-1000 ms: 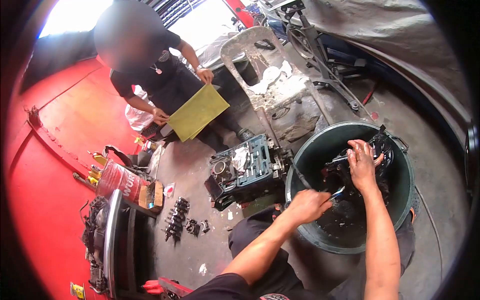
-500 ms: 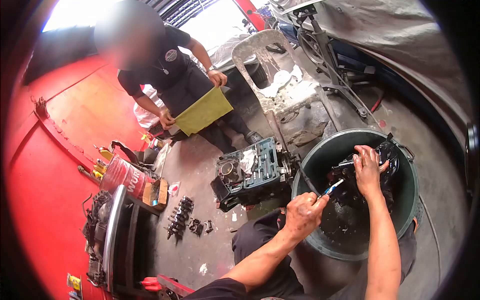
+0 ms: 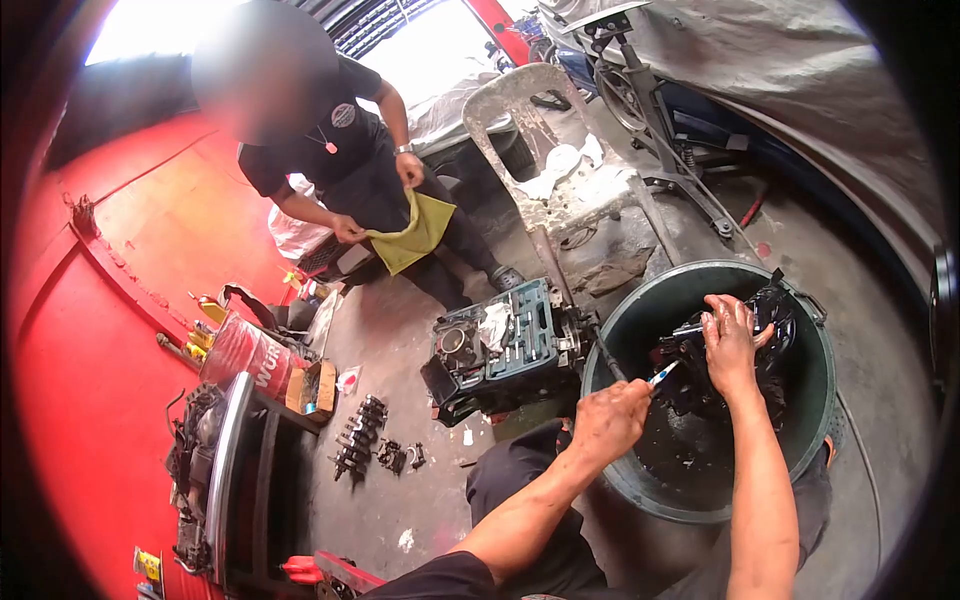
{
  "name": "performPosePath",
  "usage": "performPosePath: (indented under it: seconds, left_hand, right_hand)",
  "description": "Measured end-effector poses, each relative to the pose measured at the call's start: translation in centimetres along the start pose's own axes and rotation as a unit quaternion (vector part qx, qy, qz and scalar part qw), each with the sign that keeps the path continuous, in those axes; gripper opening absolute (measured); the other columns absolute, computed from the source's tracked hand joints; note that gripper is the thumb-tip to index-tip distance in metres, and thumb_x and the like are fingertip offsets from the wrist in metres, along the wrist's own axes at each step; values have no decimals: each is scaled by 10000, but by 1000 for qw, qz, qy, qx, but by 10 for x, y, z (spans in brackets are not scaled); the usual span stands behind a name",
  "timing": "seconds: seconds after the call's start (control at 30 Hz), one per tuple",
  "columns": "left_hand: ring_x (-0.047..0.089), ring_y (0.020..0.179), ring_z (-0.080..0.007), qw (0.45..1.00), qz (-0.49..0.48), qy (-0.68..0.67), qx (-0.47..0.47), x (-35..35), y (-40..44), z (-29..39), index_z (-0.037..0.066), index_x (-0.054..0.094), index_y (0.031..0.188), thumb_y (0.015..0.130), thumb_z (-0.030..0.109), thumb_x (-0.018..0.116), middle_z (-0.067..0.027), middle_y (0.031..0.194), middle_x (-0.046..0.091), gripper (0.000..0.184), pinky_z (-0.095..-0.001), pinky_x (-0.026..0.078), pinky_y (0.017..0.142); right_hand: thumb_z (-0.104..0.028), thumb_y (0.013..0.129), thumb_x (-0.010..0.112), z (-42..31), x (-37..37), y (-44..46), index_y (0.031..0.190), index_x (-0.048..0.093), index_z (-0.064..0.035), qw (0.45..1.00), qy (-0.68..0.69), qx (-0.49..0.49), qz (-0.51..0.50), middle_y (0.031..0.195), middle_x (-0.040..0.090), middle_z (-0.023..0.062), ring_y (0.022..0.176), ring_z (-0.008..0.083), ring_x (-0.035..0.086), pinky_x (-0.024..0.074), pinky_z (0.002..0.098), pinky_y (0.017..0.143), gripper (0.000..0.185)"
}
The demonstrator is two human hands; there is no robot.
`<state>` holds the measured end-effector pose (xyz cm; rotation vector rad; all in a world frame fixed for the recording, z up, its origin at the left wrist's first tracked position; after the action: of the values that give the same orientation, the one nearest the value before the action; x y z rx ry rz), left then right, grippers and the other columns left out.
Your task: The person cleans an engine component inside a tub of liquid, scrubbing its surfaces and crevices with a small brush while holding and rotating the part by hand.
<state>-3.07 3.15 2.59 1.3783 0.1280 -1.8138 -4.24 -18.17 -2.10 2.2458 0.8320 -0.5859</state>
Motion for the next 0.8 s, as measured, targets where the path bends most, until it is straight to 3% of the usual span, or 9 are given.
performPosePath:
  seconds: [0.07, 0.2, 0.27, 0.37, 0.47, 0.5, 0.63, 0.8]
  left_hand:
    - [676, 718, -319, 998, 45, 21, 36, -2, 6, 4, 100, 646, 942, 883, 81, 604, -121, 776, 637, 75, -439, 537, 594]
    - [663, 696, -345, 993, 26, 100, 56, 48, 11, 11, 83, 599, 895, 878, 83, 610, -122, 754, 621, 20, -480, 520, 585]
    - [663, 696, -357, 995, -14, 94, 28, 59, 9, 4, 78, 604, 897, 875, 102, 599, -128, 768, 627, 33, -482, 526, 589]
    - [670, 730, -363, 991, -96, 70, 58, 49, 11, 9, 67, 618, 916, 870, 122, 598, -133, 782, 631, 74, -486, 535, 620]
    - [675, 776, -365, 969, -183, 92, 138, 45, 3, 32, 44, 633, 934, 854, 110, 598, -141, 805, 635, 110, -489, 543, 661]
    - [673, 787, -330, 960, -189, 112, 175, 42, 3, 41, 29, 651, 964, 829, 111, 619, -133, 823, 634, 161, -469, 542, 671]
    - [652, 756, -255, 925, -109, 205, 302, 19, 8, 68, 41, 671, 1007, 812, 170, 629, -91, 797, 623, 238, -402, 530, 650]
    - [678, 715, -286, 944, -111, 213, 225, 56, 20, 21, 71, 653, 989, 810, 157, 645, -109, 798, 639, 199, -419, 545, 609]
  right_hand:
    - [-291, 1017, 556, -6, -2, 0, 1271, 613, -179, 1000, -13, 4, 0, 1315, 554, 25, 1302, 271, 475, 138, 760, 1078, 283]
    - [-304, 1020, 553, 1, 6, 2, 1275, 616, -184, 1000, 25, -6, 4, 1322, 554, 21, 1313, 271, 465, 126, 758, 1082, 289]
    - [-309, 1020, 554, 5, 8, 5, 1272, 620, -184, 999, 35, -9, 0, 1319, 558, 17, 1317, 269, 463, 113, 762, 1082, 289]
    - [-307, 1021, 551, 7, 8, 1, 1275, 620, -184, 999, 35, -12, -3, 1321, 555, 14, 1323, 267, 460, 100, 766, 1084, 290]
    - [-303, 1022, 550, 8, 10, 3, 1279, 615, -185, 1000, 29, -1, -10, 1324, 551, 15, 1319, 269, 462, 107, 772, 1078, 291]
    - [-303, 1022, 549, 9, 8, 2, 1281, 613, -185, 1000, 31, -3, -6, 1324, 551, 16, 1319, 270, 462, 109, 774, 1075, 292]
    - [-304, 1021, 550, 5, 10, 2, 1287, 608, -188, 999, 40, -10, -9, 1326, 550, 22, 1320, 273, 461, 112, 782, 1068, 297]
    - [-298, 1016, 559, 5, 9, 3, 1278, 613, -181, 1000, 9, -4, -3, 1322, 550, 29, 1317, 275, 464, 100, 779, 1071, 292]
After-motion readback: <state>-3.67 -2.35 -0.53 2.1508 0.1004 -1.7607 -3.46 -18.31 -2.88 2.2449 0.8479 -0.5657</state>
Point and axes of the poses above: each hand's wrist, its own y-axis towards the middle knuckle, its own x-axis out of the palm, z = x × y, the point moved 10 cm from there along y, towards the middle knuckle
